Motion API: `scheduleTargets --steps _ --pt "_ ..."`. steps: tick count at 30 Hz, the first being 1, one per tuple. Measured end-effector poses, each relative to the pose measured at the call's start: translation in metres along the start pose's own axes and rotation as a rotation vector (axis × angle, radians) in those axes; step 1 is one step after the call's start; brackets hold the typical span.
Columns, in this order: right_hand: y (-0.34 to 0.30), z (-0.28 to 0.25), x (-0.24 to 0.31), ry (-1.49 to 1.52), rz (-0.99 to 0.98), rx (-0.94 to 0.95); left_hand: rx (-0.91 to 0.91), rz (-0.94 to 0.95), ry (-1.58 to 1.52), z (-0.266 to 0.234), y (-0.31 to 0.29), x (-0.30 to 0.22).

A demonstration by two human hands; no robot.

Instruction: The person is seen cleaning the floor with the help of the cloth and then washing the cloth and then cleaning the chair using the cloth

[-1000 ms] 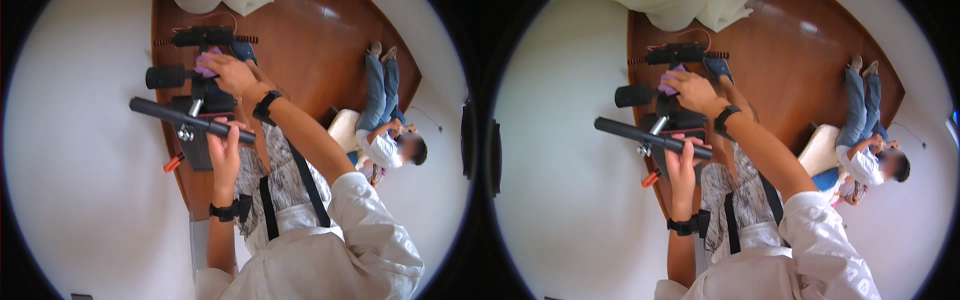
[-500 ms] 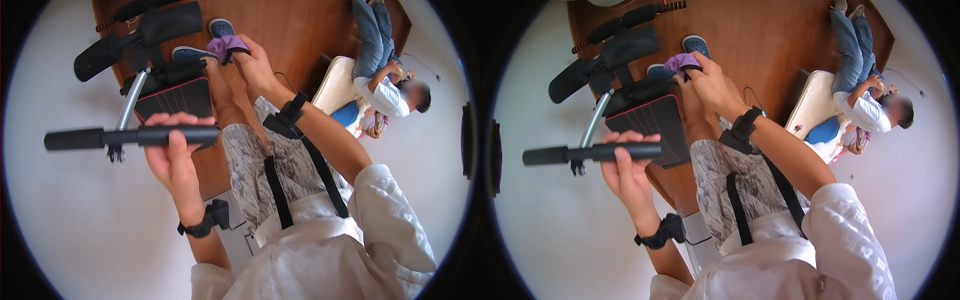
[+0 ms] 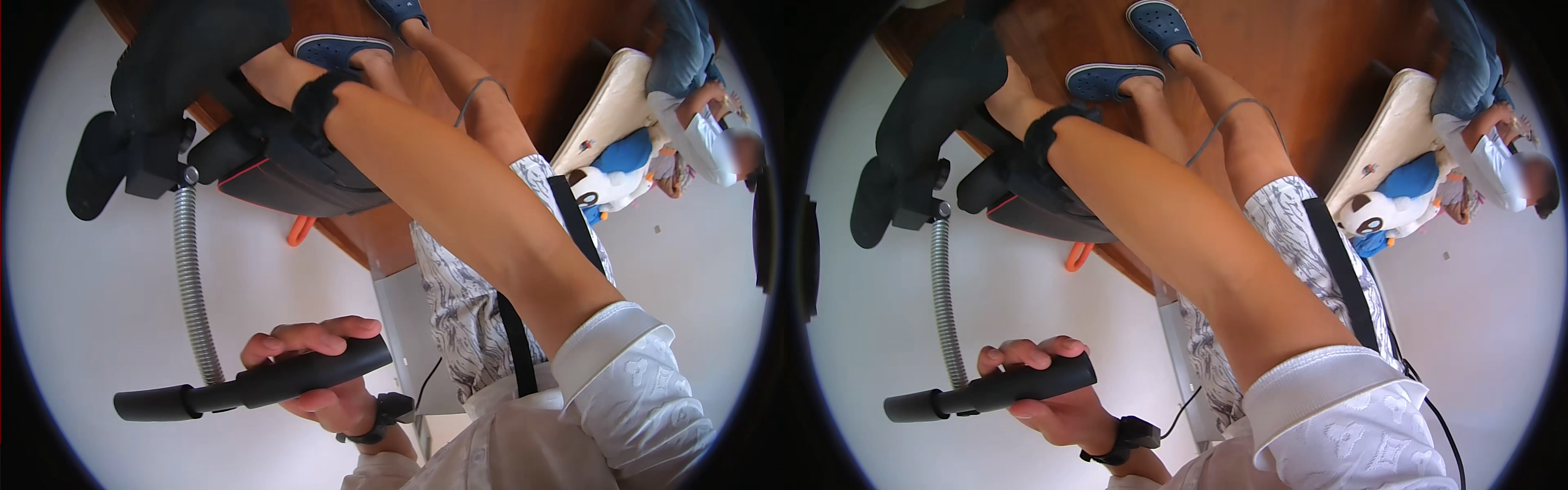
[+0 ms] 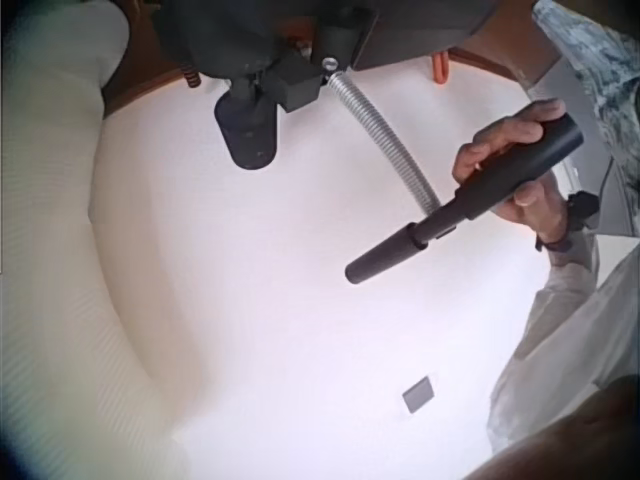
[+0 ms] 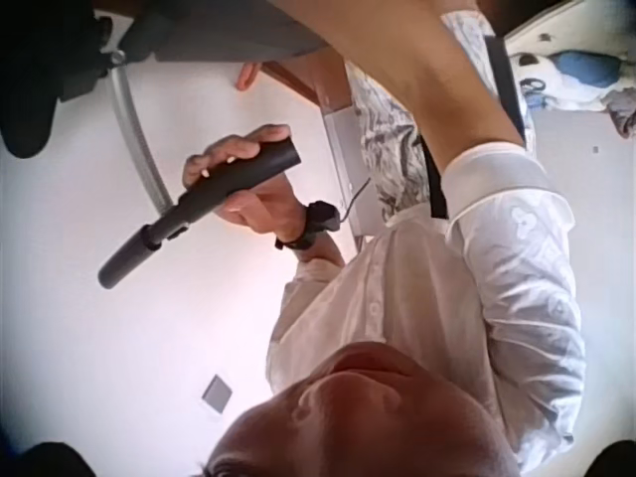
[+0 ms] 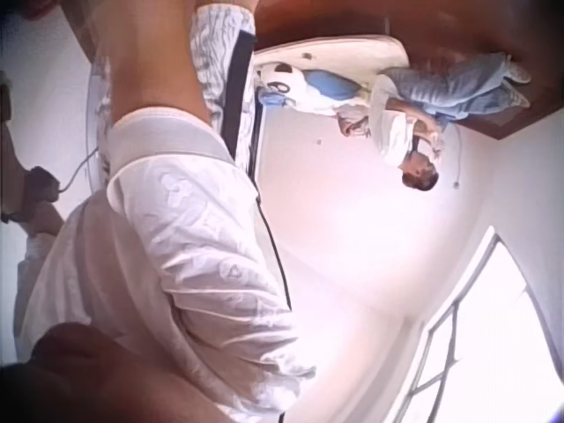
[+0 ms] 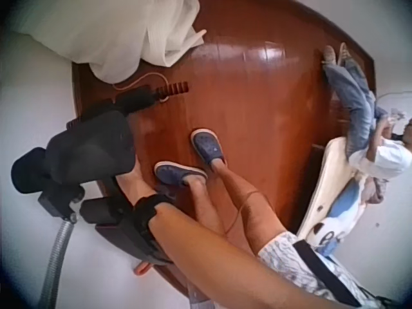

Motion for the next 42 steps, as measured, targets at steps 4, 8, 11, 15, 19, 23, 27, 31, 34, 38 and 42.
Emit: scheduleTargets --steps 4,8,11,15,19,23,27,31,34,38,42 --pt "-0.016 0.002 0.012 -0.323 0.071 -0.018 -0.086 0.003 0.014 0.000 -0.001 -0.006" --pt "-0.055 0.012 0.036 -0.674 0.185 0.136 -0.079 0.020 0.156 0.012 0.005 -0.022" --pt "-0.072 -0.005 0.051 -0.912 0.301 0.300 -0.089 0.016 0.175 0.024 0.010 -0.020" --pt "-0.066 -0.003 0.062 -0.976 0.347 0.377 -0.090 0.006 0.231 0.031 0.014 -0.028" --pt "-0.074 -0.004 0.057 -0.929 0.346 0.400 -0.166 -0.014 0.262 0.040 0.019 -0.040" --pt "-0.077 -0.029 0.049 -0.739 0.389 0.270 -0.335 -0.032 0.128 0.029 0.018 -0.049" --pt "-0.066 -0.054 0.037 -0.501 0.413 0.069 -0.330 -0.080 0.118 0.020 0.014 -0.050" --pt "-0.040 -0.062 0.012 -0.229 0.410 -0.097 -0.381 -0.214 0.083 0.013 0.010 -0.053" --pt "-0.016 -0.053 0.005 -0.012 0.459 -0.175 -0.380 -0.269 0.039 0.002 0.009 -0.051" --pt "0.025 -0.034 -0.036 0.523 0.352 -0.355 -0.349 -0.365 -0.111 0.002 -0.005 -0.050" --pt "0.054 0.002 -0.053 0.770 0.471 -0.335 -0.463 -0.401 -0.093 0.004 -0.003 -0.058"
Point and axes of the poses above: each hand's wrist, its own y-axis towards the middle knuckle, its own z-axis out of the palm, x = y × z, the point moved 8 cm from there along y, towards the middle knuckle, and after that the axes turned 14 degrees about x, right-handed, at the moved point
